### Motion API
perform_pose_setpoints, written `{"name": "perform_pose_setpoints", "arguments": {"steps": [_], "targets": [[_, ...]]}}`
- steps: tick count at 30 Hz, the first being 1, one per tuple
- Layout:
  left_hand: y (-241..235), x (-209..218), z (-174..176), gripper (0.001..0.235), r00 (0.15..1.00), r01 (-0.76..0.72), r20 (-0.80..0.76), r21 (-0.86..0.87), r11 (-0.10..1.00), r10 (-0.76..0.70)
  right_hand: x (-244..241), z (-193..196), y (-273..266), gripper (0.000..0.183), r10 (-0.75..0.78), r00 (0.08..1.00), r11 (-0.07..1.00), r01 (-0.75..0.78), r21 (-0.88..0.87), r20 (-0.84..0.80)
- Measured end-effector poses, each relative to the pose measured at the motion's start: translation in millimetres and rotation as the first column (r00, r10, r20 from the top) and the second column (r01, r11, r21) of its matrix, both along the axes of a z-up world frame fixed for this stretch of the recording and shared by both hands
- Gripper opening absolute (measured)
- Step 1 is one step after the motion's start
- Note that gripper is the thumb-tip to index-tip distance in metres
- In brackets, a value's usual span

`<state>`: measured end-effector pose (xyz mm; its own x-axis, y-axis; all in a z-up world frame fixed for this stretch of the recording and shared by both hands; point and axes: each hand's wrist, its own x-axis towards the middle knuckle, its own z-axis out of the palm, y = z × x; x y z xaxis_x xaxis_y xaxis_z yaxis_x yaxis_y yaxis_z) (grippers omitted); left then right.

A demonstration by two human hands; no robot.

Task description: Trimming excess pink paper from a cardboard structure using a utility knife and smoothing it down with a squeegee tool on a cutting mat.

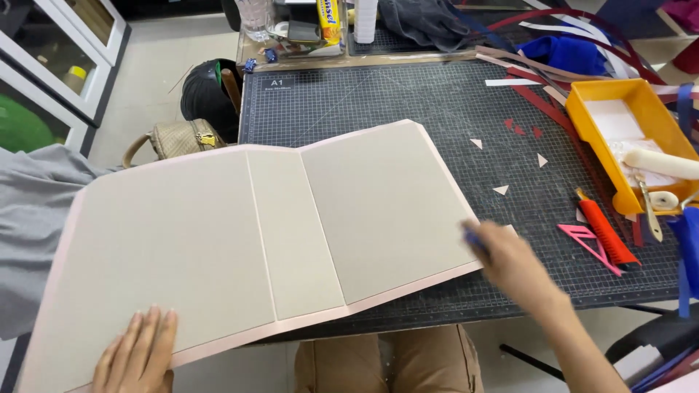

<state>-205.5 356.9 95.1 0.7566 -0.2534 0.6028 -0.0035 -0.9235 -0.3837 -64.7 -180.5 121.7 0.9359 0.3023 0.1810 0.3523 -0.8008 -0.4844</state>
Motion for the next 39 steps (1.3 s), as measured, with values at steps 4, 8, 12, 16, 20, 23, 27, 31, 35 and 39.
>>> {"name": "perform_pose_setpoints", "arguments": {"steps": [4,8,12,16,20,23,27,31,35,39], "targets": [[-30.7,16.0,37.5,0.06,0.992,0.111,-0.04,-0.215,0.97,-0.122,-26.3,-18.2,26.1,0.092,0.317,0.932,0.87,-0.212,-0.444,0.177],[-31.1,29.1,29.0,0.061,0.989,0.146,0.015,-0.255,0.956,-0.147,-18.2,-14.7,40.7,0.071,0.375,0.855,0.781,-0.084,-0.619,0.358],[-32.6,33.7,33.0,0.052,0.987,0.159,0.004,-0.131,0.979,-0.16,-5.1,-14.5,16.1,0.067,0.425,0.818,0.822,-0.169,-0.543,0.388],[-38.9,36.0,36.2,0.058,0.977,0.19,-0.07,-0.157,0.969,-0.203,-20.9,11.9,-23.5,0.045,0.436,0.832,0.82,-0.212,-0.531,0.342],[-46.1,45.1,32.8,0.046,0.872,0.414,-0.244,-0.089,0.906,-0.423,-40.6,38.6,-86.3,0.06,0.379,0.925,0.797,-0.307,-0.52,0.036],[-58.9,56.4,35.1,0.047,0.761,0.539,-0.336,-0.15,0.829,-0.555,-44.3,55.1,-140.6,0.075,0.313,0.941,0.811,-0.337,-0.479,-0.131],[-66.7,84.6,69.4,0.053,0.506,0.689,-0.483,-0.271,0.672,-0.714,-29.3,110.3,-162.5,0.072,0.029,0.899,0.808,-0.278,-0.519,-0.436],[-70.6,140.5,151.8,0.049,0.354,0.478,-0.642,-0.501,0.722,-0.68,13.4,179.6,-120.7,0.037,-0.085,0.894,0.817,-0.19,-0.544,-0.44],[-106.8,204.6,253.6,0.018,0.276,-0.028,-0.84,-0.493,0.87,-0.467,80.1,210.9,-105.5,0.029,-0.231,0.861,0.842,-0.056,-0.536,-0.452],[-141.4,249.5,323.8,0.029,0.332,-0.275,-0.941,-0.164,0.947,-0.067,143.7,276.4,-94.9,0.05,-0.337,0.813,0.901,0.133,-0.412,-0.474]]}}
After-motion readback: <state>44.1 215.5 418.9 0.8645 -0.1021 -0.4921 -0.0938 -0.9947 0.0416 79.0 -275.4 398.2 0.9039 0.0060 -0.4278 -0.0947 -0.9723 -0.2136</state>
